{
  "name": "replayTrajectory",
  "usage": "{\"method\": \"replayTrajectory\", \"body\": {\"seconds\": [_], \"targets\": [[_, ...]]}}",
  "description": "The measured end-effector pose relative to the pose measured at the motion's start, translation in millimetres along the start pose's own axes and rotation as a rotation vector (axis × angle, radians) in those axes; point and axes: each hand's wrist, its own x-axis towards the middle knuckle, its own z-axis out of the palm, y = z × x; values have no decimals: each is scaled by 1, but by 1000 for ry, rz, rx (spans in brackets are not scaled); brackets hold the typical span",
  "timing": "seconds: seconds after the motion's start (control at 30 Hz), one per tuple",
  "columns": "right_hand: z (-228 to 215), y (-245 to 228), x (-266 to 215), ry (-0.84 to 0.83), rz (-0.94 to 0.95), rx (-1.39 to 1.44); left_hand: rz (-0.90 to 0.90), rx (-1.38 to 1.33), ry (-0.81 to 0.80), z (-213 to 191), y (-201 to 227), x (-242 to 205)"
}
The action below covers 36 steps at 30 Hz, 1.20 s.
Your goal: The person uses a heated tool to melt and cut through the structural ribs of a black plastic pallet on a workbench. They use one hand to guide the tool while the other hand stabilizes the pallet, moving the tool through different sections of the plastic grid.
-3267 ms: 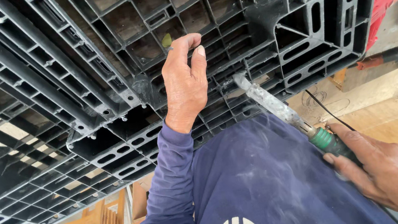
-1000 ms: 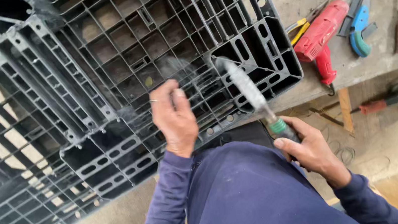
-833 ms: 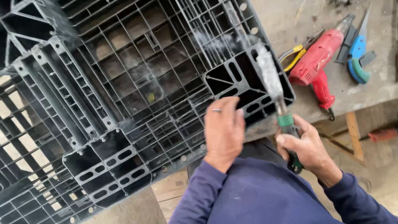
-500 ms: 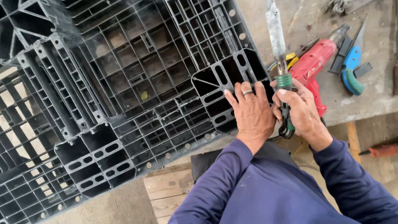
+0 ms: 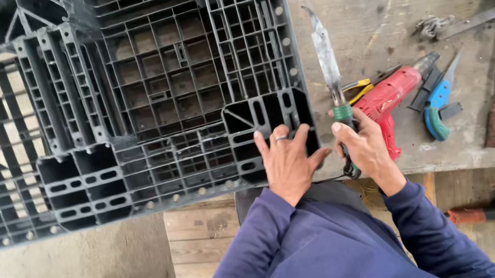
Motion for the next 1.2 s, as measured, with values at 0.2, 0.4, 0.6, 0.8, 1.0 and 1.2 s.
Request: {"method": "replayTrajectory", "body": {"seconds": [0.2, 0.4, 0.6, 0.8, 1.0, 1.2], "targets": [[17, -8, -41, -130, 80, -149, -79, 35, 23, -45, -61, -75], [12, -32, -52, -228, 269, -709, -145, -19, -64, -44, -95, -96], [55, -55, -61, -217, 371, -849, -43, -10, 39, -84, -123, -45], [93, -63, -81, -27, 675, -901, -36, -122, 134, -104, -191, 60], [97, -80, -95, -5, 513, -1160, -201, -493, -41, -86, -218, 105], [85, -109, -85, -41, 86, -1316, -326, -892, -89, -89, -221, 114]]}}
